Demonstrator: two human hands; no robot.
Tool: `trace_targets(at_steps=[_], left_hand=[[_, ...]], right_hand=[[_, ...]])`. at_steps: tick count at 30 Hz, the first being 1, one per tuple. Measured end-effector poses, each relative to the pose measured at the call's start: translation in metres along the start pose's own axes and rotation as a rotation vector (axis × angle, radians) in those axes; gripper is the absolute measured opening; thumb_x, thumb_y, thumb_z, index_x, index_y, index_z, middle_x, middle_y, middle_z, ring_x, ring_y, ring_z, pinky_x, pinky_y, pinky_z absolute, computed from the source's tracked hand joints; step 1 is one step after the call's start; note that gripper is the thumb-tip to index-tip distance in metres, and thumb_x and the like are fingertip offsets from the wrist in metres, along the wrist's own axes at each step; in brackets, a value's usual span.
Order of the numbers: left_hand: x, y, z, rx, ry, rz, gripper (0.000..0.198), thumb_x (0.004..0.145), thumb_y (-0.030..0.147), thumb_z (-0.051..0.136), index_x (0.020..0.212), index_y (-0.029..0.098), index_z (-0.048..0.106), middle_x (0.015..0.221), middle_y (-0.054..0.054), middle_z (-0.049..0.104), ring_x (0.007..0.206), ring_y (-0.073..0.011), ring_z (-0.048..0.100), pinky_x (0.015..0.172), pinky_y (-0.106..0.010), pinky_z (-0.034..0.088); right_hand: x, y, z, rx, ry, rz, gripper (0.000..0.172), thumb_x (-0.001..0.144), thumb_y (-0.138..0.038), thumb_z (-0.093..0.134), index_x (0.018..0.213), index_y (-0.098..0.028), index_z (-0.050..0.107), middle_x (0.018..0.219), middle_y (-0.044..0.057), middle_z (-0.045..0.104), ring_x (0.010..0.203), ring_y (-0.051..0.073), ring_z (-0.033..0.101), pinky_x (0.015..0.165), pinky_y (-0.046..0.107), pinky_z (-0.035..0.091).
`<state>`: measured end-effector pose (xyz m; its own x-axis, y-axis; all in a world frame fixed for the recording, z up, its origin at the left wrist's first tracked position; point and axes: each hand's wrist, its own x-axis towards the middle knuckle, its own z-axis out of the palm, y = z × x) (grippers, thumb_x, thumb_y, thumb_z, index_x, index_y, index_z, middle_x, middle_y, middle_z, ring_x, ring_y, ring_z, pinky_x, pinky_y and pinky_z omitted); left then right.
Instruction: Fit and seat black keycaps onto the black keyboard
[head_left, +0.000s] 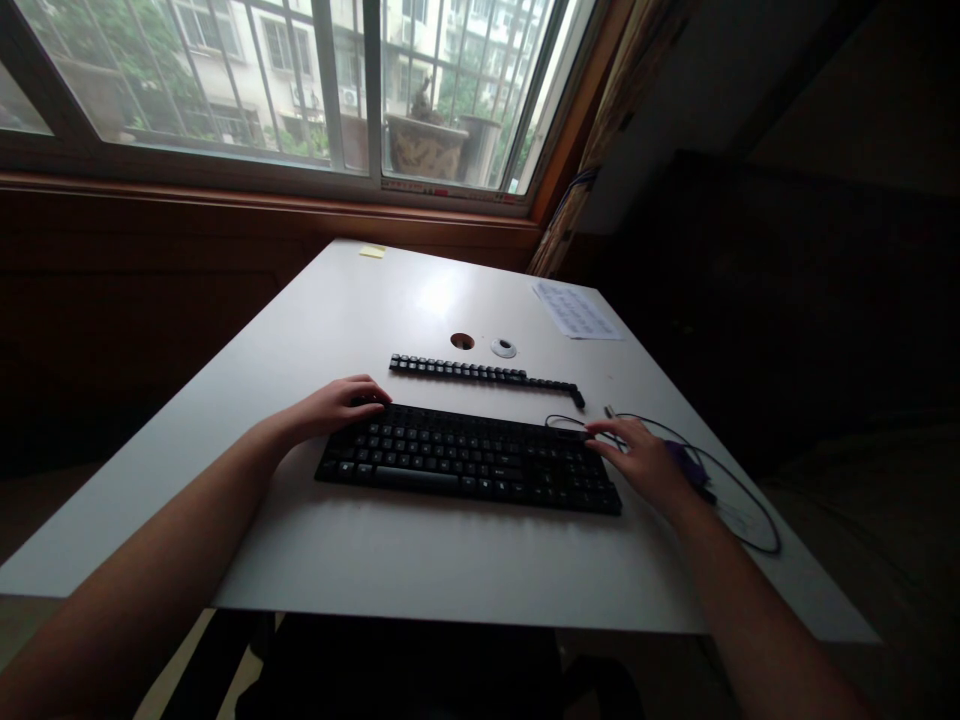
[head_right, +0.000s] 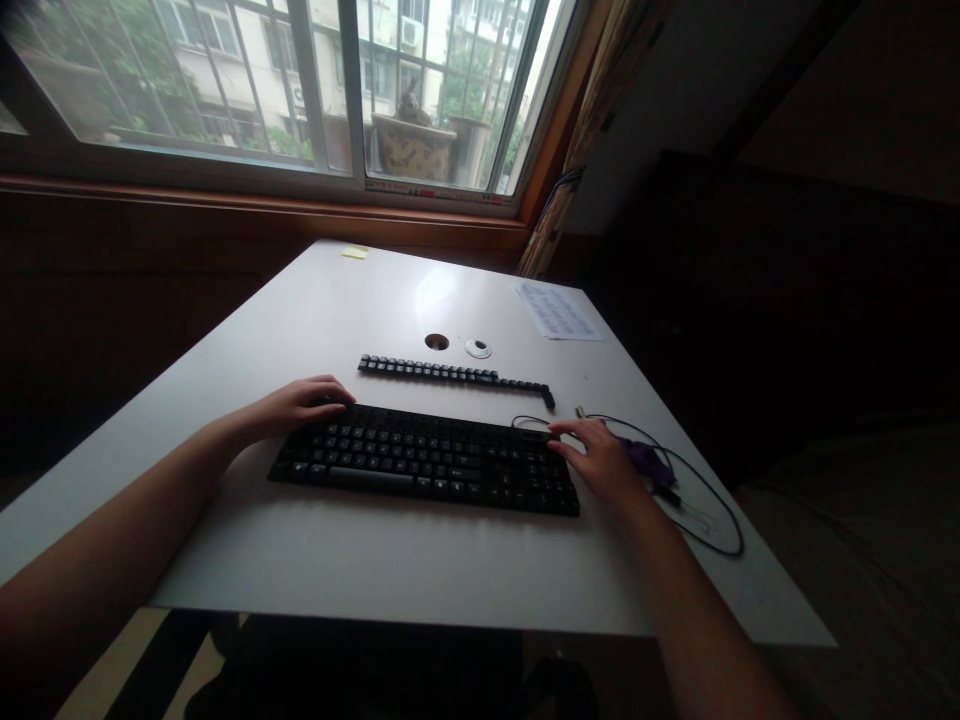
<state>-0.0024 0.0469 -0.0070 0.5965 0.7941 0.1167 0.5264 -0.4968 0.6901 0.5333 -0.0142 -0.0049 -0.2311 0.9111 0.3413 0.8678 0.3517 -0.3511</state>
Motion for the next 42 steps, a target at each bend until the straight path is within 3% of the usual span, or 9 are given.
trace_targets(at_steps=[7,18,26,34,38,42], left_hand=[[0.001,-0.002,0.0,0.005,-0.001,0.007,0.039,0.096,0.054,0.053,0.11,0.023,0.071,0.113,-0.007,0.066,0.104,-0.024,0.063,0.096,-0.036,0.051],[-0.001,0.001,-0.001,-0.011,0.0,-0.005,0.039,0.095,0.054,0.053,0.11,0.024,0.072,0.113,-0.007,0.066,0.104,-0.0239,0.063,0.096,-0.038,0.051],[0.0,0.001,-0.001,-0.007,-0.006,-0.006,0.04,0.095,0.055,0.052,0.111,0.023,0.071,0.114,-0.008,0.066,0.104,-0.0247,0.063,0.095,-0.039,0.052],[0.0,0.001,-0.001,-0.009,0.0,0.009,0.038,0.096,0.053,0.054,0.111,0.023,0.072,0.113,-0.008,0.066,0.103,-0.024,0.063,0.095,-0.038,0.051],[0.0,0.002,-0.002,-0.01,-0.003,0.008,0.037,0.096,0.052,0.054,0.111,0.023,0.071,0.113,-0.008,0.066,0.104,-0.0241,0.063,0.095,-0.038,0.051],[0.0,0.0,-0.001,-0.011,-0.009,0.006,0.038,0.096,0.053,0.053,0.112,0.023,0.071,0.114,-0.008,0.066,0.105,-0.0246,0.063,0.095,-0.039,0.051]], right_hand=[[-0.036,-0.008,-0.007,0.093,-0.002,0.042,0.019,0.088,-0.045,0.066,0.095,-0.028,0.072,0.1,0.005,0.073,0.1,0.028,0.065,0.092,0.045,0.05],[-0.033,-0.01,0.006,0.153,0.089,-0.002,0.013,0.089,-0.041,0.068,0.088,-0.028,0.072,0.098,0.004,0.076,0.097,0.026,0.068,0.09,0.046,0.054],[-0.04,-0.015,0.004,0.066,0.067,-0.061,0.018,0.092,-0.042,0.063,0.101,-0.029,0.072,0.108,0.006,0.074,0.106,0.029,0.066,0.096,0.052,0.052],[-0.053,-0.01,0.005,-0.006,0.003,-0.159,0.046,0.082,-0.049,0.074,0.121,-0.029,0.061,0.13,0.009,0.063,0.122,0.032,0.059,0.105,0.054,0.046],[-0.059,-0.006,0.005,-0.024,-0.038,-0.178,0.061,0.078,-0.058,0.075,0.128,-0.028,0.056,0.135,0.012,0.059,0.125,0.035,0.056,0.106,0.058,0.042],[-0.065,-0.008,0.005,-0.036,-0.06,-0.195,0.07,0.077,-0.056,0.077,0.135,-0.029,0.049,0.139,0.013,0.057,0.127,0.036,0.055,0.106,0.058,0.044]])
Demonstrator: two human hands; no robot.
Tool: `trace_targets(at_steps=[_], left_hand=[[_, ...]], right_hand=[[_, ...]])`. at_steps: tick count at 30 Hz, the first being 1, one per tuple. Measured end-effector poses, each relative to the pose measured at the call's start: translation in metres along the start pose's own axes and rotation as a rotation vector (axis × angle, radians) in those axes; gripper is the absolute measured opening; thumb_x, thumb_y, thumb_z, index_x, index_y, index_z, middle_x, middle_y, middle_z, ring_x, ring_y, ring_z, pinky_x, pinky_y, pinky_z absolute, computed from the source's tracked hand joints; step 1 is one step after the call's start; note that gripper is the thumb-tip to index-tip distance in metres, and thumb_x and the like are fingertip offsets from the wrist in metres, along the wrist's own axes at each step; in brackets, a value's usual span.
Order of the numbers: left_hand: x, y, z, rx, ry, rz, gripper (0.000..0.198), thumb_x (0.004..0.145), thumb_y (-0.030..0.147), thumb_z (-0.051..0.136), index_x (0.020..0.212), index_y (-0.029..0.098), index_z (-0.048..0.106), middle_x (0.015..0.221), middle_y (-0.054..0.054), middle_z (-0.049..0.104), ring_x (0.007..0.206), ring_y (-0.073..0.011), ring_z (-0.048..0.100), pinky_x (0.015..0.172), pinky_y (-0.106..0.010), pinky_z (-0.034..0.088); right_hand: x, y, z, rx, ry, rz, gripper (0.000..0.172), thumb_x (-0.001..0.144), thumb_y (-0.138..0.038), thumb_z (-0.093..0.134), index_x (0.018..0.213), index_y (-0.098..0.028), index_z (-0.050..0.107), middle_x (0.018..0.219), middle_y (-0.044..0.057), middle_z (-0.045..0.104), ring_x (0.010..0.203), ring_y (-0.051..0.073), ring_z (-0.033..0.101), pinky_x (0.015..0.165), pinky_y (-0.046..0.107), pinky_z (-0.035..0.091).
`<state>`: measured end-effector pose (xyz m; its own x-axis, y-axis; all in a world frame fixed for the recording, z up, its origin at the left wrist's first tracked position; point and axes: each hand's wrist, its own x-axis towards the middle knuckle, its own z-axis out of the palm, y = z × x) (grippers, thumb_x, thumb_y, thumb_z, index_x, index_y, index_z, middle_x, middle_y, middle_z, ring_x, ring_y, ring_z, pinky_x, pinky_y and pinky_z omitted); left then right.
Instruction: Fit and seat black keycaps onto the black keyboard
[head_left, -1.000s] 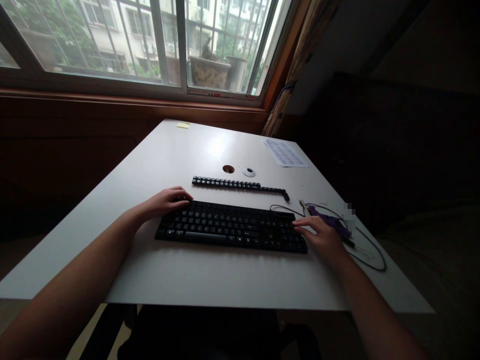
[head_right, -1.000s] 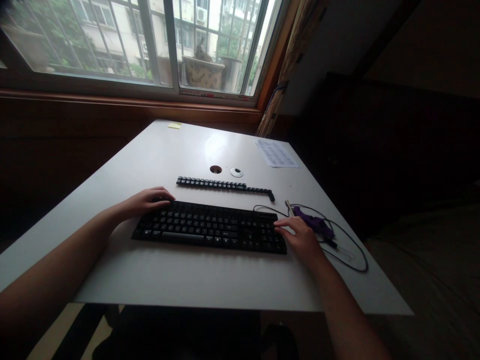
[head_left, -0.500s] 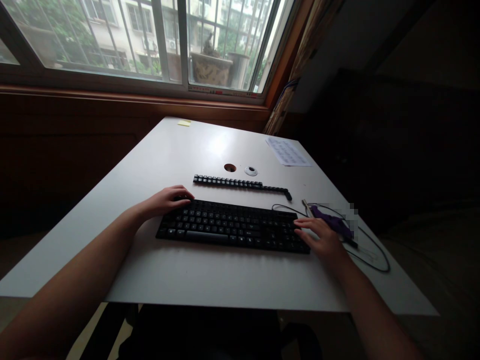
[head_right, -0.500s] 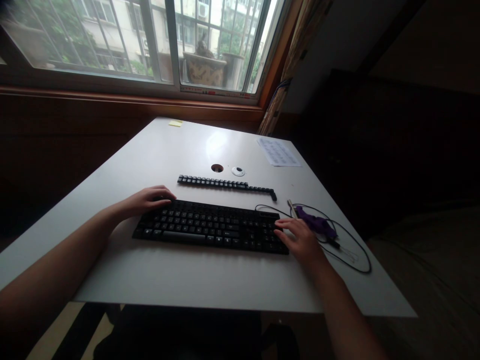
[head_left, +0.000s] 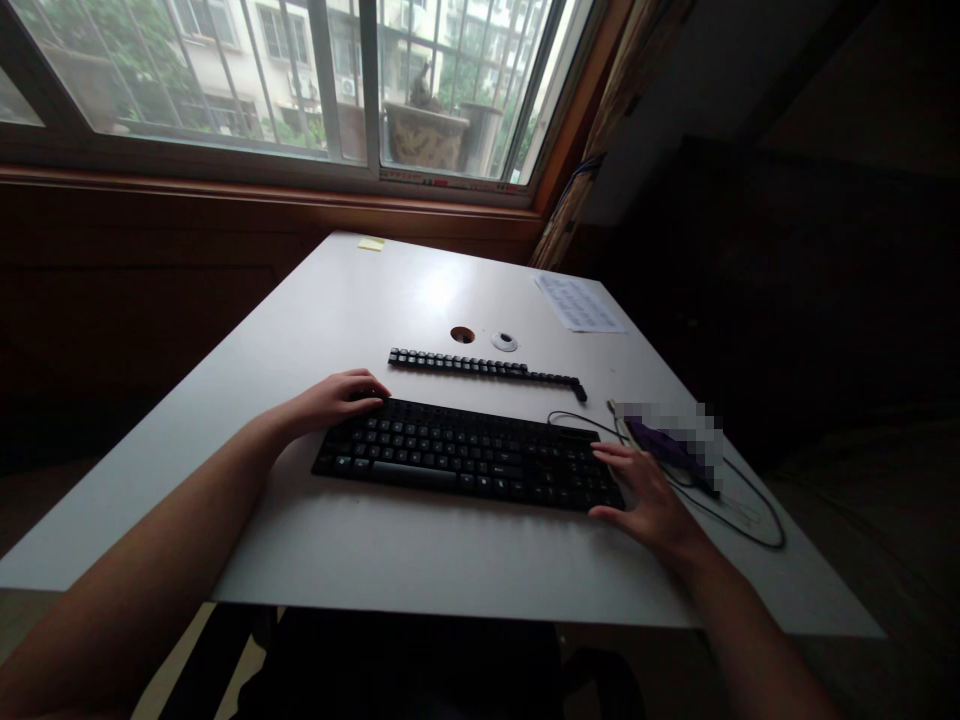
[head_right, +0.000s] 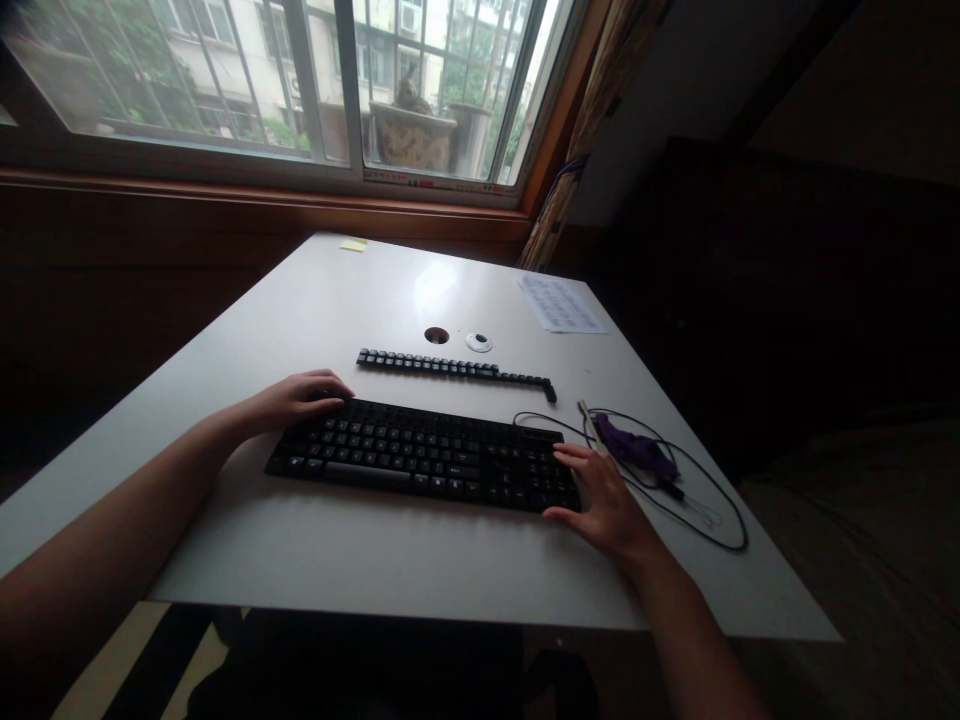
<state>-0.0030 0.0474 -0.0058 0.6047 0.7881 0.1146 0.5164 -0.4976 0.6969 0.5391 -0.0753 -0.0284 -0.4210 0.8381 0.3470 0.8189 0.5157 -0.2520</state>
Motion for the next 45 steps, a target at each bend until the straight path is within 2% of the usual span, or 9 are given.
trace_targets(at_steps=[5,11,26,28,30,33,36,40,45], left_hand=[[0.001,-0.002,0.0,0.013,-0.001,-0.006,0.039,0.096,0.054,0.053,0.113,0.024,0.071,0.115,-0.007,0.066,0.105,-0.0247,0.063,0.095,-0.038,0.051],[0.001,-0.003,0.0,0.024,0.003,-0.006,0.042,0.095,0.056,0.052,0.112,0.023,0.071,0.114,-0.008,0.066,0.105,-0.0255,0.063,0.095,-0.038,0.051],[0.001,-0.004,0.001,0.011,-0.004,-0.004,0.039,0.095,0.055,0.053,0.111,0.023,0.071,0.114,-0.008,0.066,0.105,-0.025,0.063,0.095,-0.038,0.051],[0.001,-0.003,0.001,0.01,0.0,-0.001,0.038,0.095,0.053,0.054,0.111,0.024,0.071,0.113,-0.008,0.066,0.105,-0.0247,0.063,0.095,-0.038,0.051],[0.001,-0.002,0.001,0.009,-0.001,-0.001,0.037,0.096,0.052,0.054,0.111,0.023,0.071,0.113,-0.008,0.066,0.104,-0.0245,0.063,0.094,-0.038,0.051],[0.001,-0.002,0.0,0.006,-0.001,0.001,0.037,0.096,0.052,0.055,0.111,0.023,0.071,0.113,-0.007,0.066,0.104,-0.0243,0.063,0.095,-0.038,0.051],[0.001,-0.002,0.0,0.005,0.003,0.004,0.037,0.096,0.052,0.054,0.112,0.024,0.071,0.113,-0.007,0.066,0.105,-0.0242,0.063,0.096,-0.037,0.051],[0.0,-0.002,0.0,0.012,0.004,0.003,0.039,0.095,0.054,0.054,0.111,0.024,0.072,0.113,-0.007,0.067,0.104,-0.0244,0.064,0.095,-0.037,0.051],[0.001,-0.003,0.0,0.021,0.001,0.0,0.04,0.095,0.055,0.054,0.112,0.023,0.072,0.114,-0.007,0.066,0.105,-0.0248,0.063,0.095,-0.036,0.051]], right_hand=[[-0.006,-0.006,0.002,-0.037,0.023,0.0,0.073,0.078,-0.049,0.078,0.14,-0.03,0.045,0.141,0.013,0.056,0.129,0.036,0.054,0.108,0.059,0.043],[-0.009,-0.007,0.004,-0.083,0.027,0.004,0.077,0.077,-0.049,0.078,0.143,-0.029,0.044,0.15,0.012,0.046,0.136,0.037,0.047,0.113,0.059,0.04],[-0.008,-0.013,0.001,-0.089,0.021,-0.015,0.075,0.081,-0.049,0.074,0.147,-0.033,0.041,0.147,0.009,0.053,0.132,0.034,0.052,0.111,0.056,0.042],[-0.008,-0.013,0.0,-0.063,0.03,-0.004,0.069,0.085,-0.047,0.071,0.146,-0.032,0.043,0.145,0.009,0.055,0.131,0.033,0.053,0.111,0.054,0.043],[-0.006,-0.013,-0.001,-0.027,0.054,0.014,0.054,0.091,-0.042,0.064,0.142,-0.032,0.048,0.143,0.007,0.057,0.13,0.031,0.055,0.111,0.053,0.043],[0.0,-0.013,0.001,0.024,0.134,0.049,0.03,0.097,-0.032,0.057,0.127,-0.033,0.061,0.136,0.005,0.063,0.123,0.028,0.06,0.109,0.052,0.045],[0.009,-0.014,0.003,0.07,0.211,0.083,0.017,0.095,-0.031,0.059,0.109,-0.033,0.069,0.12,0.003,0.071,0.113,0.028,0.065,0.103,0.053,0.05],[0.016,-0.014,0.005,0.118,0.269,0.129,0.01,0.092,-0.033,0.065,0.099,-0.032,0.072,0.104,0.003,0.075,0.103,0.027,0.068,0.096,0.051,0.053],[0.013,-0.006,0.01,0.212,0.295,0.289,0.013,0.089,-0.039,0.069,0.095,-0.03,0.074,0.1,0.003,0.075,0.099,0.027,0.068,0.096,0.049,0.051]])
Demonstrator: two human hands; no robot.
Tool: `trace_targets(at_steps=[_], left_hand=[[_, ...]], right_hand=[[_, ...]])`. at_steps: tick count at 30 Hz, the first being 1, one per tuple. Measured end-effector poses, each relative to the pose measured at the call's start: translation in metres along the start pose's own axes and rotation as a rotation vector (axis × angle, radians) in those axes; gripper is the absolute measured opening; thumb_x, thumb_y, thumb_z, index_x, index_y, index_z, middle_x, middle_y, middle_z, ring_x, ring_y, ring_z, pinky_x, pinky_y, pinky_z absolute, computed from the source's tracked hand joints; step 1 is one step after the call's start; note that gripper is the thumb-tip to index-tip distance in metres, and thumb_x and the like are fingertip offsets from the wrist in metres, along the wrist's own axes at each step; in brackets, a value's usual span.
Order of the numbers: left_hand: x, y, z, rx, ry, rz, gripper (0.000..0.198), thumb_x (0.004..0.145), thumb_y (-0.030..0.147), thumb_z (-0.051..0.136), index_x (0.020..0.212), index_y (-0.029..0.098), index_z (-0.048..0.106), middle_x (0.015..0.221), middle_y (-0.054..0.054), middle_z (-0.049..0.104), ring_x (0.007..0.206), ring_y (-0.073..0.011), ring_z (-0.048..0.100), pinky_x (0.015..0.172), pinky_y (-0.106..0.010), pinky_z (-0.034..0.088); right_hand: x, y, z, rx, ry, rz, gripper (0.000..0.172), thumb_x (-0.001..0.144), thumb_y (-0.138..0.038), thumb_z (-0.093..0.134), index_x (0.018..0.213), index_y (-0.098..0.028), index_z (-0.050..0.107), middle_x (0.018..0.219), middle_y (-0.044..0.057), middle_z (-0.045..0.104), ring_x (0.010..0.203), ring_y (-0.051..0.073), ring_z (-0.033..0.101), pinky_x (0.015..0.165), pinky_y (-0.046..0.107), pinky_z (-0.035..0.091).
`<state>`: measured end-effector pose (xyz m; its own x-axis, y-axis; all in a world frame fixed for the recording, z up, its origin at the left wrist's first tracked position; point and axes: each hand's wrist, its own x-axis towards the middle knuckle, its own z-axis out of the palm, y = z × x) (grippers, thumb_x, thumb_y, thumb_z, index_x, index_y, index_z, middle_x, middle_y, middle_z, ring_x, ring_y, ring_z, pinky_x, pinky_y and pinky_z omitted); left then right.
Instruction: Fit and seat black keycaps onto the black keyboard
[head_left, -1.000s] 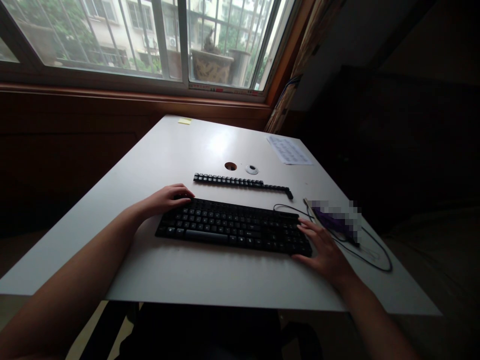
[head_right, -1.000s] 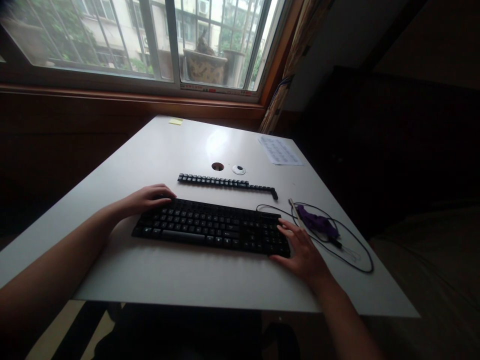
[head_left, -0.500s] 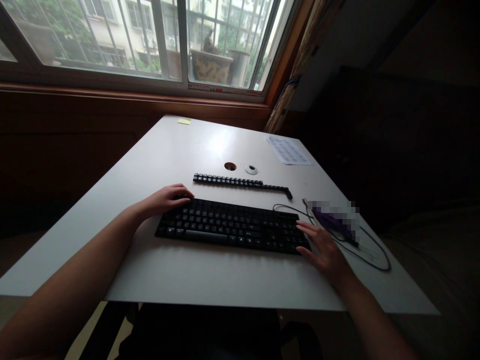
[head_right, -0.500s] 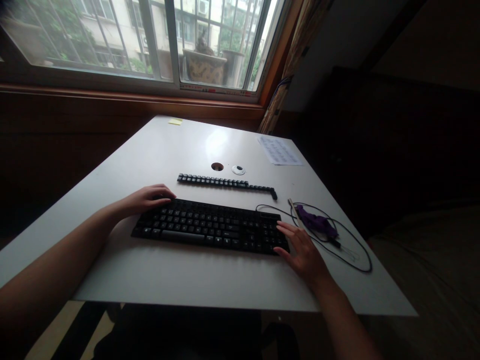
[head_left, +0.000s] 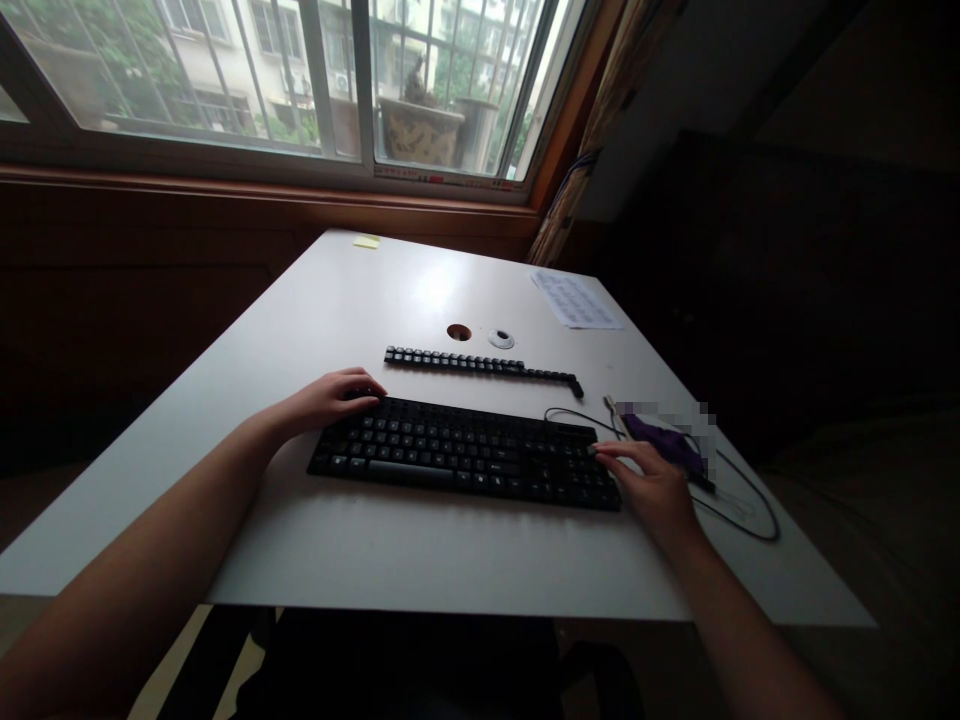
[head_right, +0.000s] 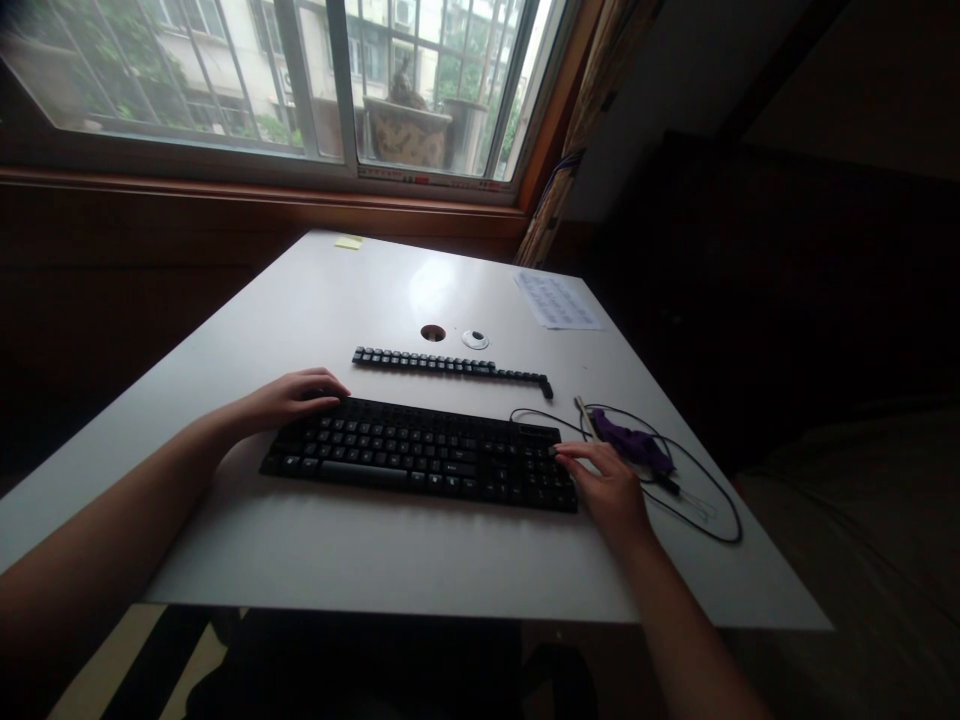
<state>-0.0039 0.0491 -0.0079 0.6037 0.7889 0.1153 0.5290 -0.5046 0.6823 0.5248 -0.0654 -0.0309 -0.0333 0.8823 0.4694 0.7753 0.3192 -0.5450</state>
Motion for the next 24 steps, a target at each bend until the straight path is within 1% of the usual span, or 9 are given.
trace_targets(at_steps=[2,4,9,14,19,21,24], left_hand=[[0.0,-0.001,0.0,-0.001,-0.004,-0.004,0.04,0.095,0.055,0.054,0.112,0.023,0.072,0.114,-0.007,0.066,0.105,-0.0248,0.063,0.095,-0.036,0.051],[0.0,-0.001,0.0,0.0,-0.007,-0.01,0.04,0.095,0.055,0.054,0.112,0.023,0.072,0.114,-0.007,0.066,0.105,-0.0248,0.063,0.095,-0.036,0.051],[0.0,-0.001,0.0,-0.004,-0.002,-0.004,0.039,0.095,0.054,0.054,0.112,0.023,0.072,0.113,-0.007,0.066,0.104,-0.0243,0.063,0.095,-0.037,0.051],[0.0,0.0,0.0,-0.004,-0.006,-0.001,0.037,0.096,0.051,0.054,0.113,0.023,0.072,0.114,-0.007,0.066,0.104,-0.0242,0.063,0.095,-0.037,0.051],[0.0,0.001,-0.001,-0.006,-0.003,-0.008,0.037,0.096,0.051,0.054,0.112,0.023,0.071,0.114,-0.007,0.066,0.104,-0.0242,0.063,0.095,-0.037,0.051],[0.0,0.002,0.0,-0.003,0.0,-0.007,0.037,0.096,0.051,0.054,0.112,0.023,0.072,0.114,-0.007,0.066,0.104,-0.0242,0.063,0.094,-0.037,0.051],[0.0,0.001,0.0,-0.001,0.001,-0.007,0.038,0.096,0.052,0.053,0.112,0.023,0.072,0.114,-0.007,0.066,0.105,-0.0244,0.063,0.094,-0.036,0.051]], right_hand=[[-0.001,0.005,0.001,0.028,0.014,0.071,0.017,0.087,-0.043,0.07,0.096,-0.029,0.075,0.101,0.003,0.075,0.099,0.027,0.068,0.097,0.048,0.05],[-0.001,0.008,0.001,0.035,0.013,0.102,0.02,0.087,-0.045,0.07,0.097,-0.029,0.076,0.102,0.003,0.074,0.1,0.027,0.067,0.097,0.047,0.05],[0.0,0.006,-0.001,0.016,-0.009,0.068,0.021,0.087,-0.046,0.069,0.098,-0.029,0.076,0.101,0.003,0.074,0.097,0.026,0.066,0.094,0.046,0.05],[0.001,0.005,-0.003,-0.027,-0.017,-0.011,0.018,0.09,-0.043,0.066,0.099,-0.03,0.075,0.099,0.003,0.075,0.097,0.025,0.066,0.092,0.047,0.051],[0.003,-0.001,-0.005,-0.077,-0.008,-0.166,0.011,0.093,-0.035,0.066,0.098,-0.029,0.074,0.097,0.002,0.076,0.094,0.025,0.066,0.087,0.046,0.052],[0.005,-0.004,-0.006,-0.097,-0.024,-0.225,0.009,0.093,-0.03,0.066,0.096,-0.029,0.074,0.098,0.002,0.076,0.094,0.024,0.066,0.086,0.045,0.053],[0.007,-0.006,-0.007,-0.126,-0.061,-0.282,0.01,0.094,-0.026,0.064,0.098,-0.029,0.073,0.101,0.002,0.076,0.095,0.024,0.066,0.086,0.045,0.054]])
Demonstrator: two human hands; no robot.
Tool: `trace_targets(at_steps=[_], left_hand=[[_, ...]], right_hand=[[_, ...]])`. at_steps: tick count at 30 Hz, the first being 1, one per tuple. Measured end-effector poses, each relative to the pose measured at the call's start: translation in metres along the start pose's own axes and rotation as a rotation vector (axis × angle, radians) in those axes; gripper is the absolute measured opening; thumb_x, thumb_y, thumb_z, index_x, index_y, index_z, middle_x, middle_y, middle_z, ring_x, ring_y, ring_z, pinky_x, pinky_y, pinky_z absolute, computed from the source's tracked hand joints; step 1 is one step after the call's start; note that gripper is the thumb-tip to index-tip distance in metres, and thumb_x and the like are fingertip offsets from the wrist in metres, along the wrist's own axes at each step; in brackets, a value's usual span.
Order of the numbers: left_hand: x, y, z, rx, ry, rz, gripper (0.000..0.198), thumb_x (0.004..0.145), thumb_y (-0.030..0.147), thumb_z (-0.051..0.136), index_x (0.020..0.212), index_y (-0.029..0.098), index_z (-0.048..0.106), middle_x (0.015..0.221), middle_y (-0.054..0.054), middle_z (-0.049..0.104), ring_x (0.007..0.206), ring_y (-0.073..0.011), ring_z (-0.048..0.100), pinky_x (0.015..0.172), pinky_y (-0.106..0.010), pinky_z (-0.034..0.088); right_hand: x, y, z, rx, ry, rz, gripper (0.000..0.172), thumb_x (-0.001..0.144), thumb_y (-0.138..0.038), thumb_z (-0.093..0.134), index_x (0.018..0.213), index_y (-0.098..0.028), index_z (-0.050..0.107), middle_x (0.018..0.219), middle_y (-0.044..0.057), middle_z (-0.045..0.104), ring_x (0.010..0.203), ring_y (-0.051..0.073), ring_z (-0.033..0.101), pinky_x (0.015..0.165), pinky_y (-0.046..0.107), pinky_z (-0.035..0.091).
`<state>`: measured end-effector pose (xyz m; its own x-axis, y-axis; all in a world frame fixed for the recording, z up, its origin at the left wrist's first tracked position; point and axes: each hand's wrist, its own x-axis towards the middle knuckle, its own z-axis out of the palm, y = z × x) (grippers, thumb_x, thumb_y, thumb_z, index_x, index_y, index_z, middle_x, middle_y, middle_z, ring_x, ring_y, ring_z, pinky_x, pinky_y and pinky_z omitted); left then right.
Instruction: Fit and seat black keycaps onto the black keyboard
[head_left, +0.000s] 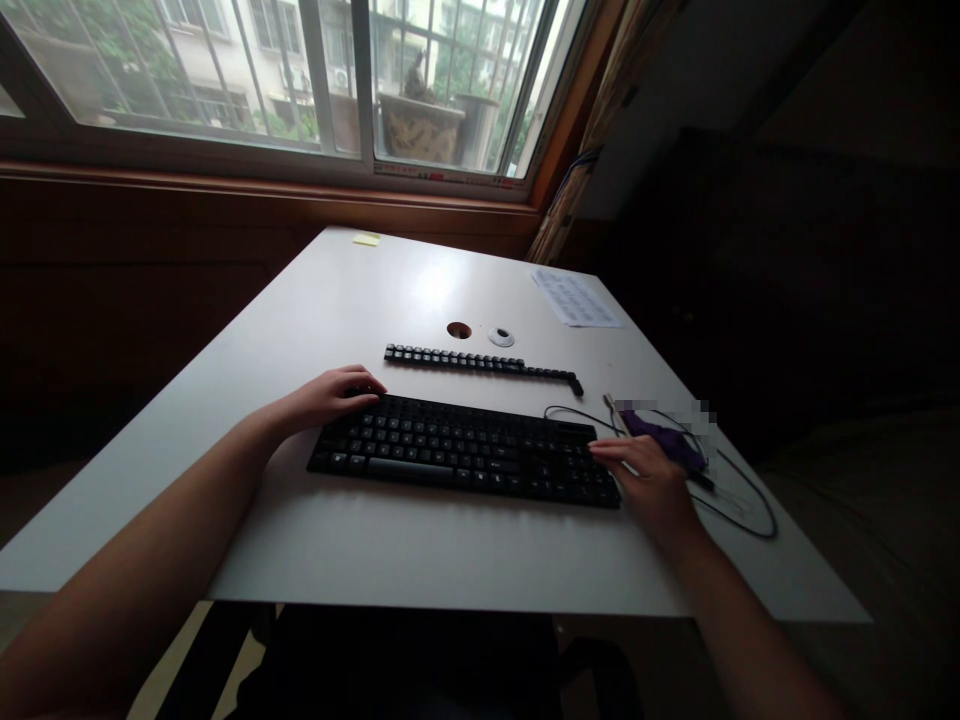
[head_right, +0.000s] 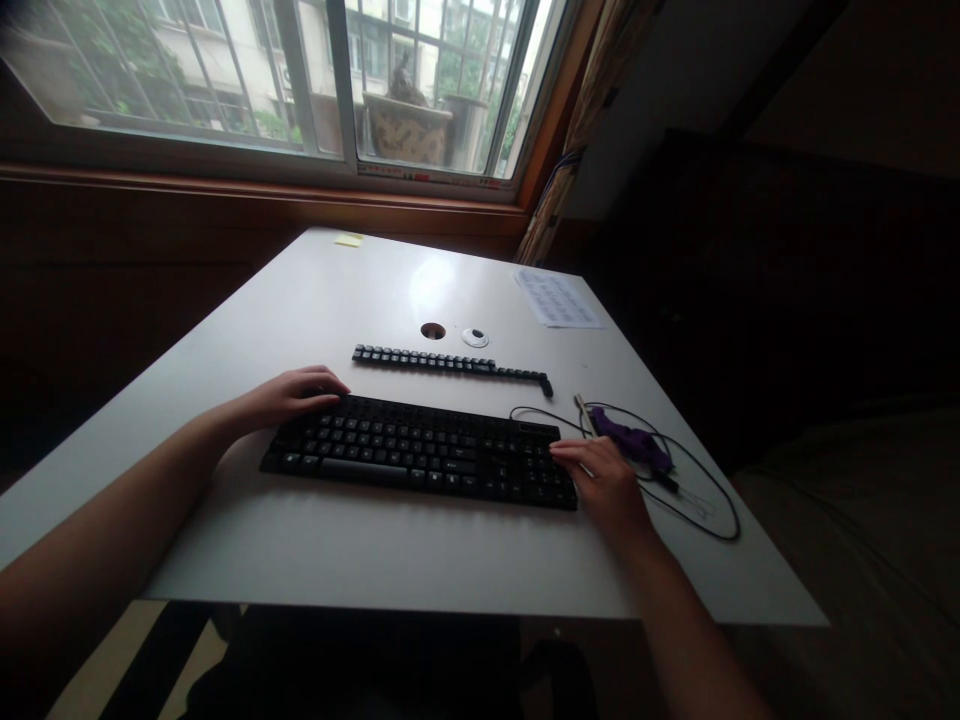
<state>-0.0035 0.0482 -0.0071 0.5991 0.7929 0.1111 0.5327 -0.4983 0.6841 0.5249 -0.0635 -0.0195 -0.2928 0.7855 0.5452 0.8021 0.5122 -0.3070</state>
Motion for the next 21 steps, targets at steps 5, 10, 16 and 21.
trace_targets(at_steps=[5,10,16,21], left_hand=[[0.001,-0.002,0.0,0.002,-0.005,0.005,0.038,0.096,0.053,0.054,0.113,0.023,0.071,0.114,-0.007,0.066,0.105,-0.0243,0.063,0.094,-0.036,0.051],[0.001,-0.004,0.001,0.009,-0.007,0.008,0.037,0.096,0.052,0.054,0.113,0.024,0.071,0.114,-0.007,0.066,0.104,-0.0242,0.063,0.095,-0.037,0.051],[0.001,-0.004,0.001,-0.003,0.001,0.009,0.037,0.096,0.053,0.054,0.112,0.024,0.071,0.114,-0.007,0.066,0.105,-0.0241,0.063,0.095,-0.038,0.051],[0.001,-0.002,0.0,-0.005,-0.002,0.009,0.037,0.096,0.052,0.054,0.111,0.023,0.071,0.113,-0.007,0.066,0.105,-0.0239,0.063,0.095,-0.037,0.051]], right_hand=[[-0.001,-0.002,-0.003,-0.046,-0.026,-0.04,0.014,0.093,-0.024,0.064,0.103,-0.028,0.072,0.107,0.003,0.075,0.099,0.024,0.067,0.091,0.046,0.054],[-0.011,-0.015,-0.004,-0.111,-0.046,-0.066,0.028,0.094,-0.026,0.062,0.121,-0.027,0.067,0.126,0.007,0.069,0.112,0.026,0.064,0.101,0.049,0.049],[-0.026,-0.021,-0.007,-0.153,-0.156,-0.098,0.061,0.092,-0.037,0.066,0.148,-0.028,0.045,0.141,0.01,0.058,0.127,0.03,0.055,0.109,0.052,0.044],[-0.033,-0.02,-0.007,-0.162,-0.207,-0.043,0.083,0.086,-0.05,0.071,0.155,-0.027,0.031,0.144,0.012,0.054,0.128,0.033,0.054,0.109,0.055,0.046]])
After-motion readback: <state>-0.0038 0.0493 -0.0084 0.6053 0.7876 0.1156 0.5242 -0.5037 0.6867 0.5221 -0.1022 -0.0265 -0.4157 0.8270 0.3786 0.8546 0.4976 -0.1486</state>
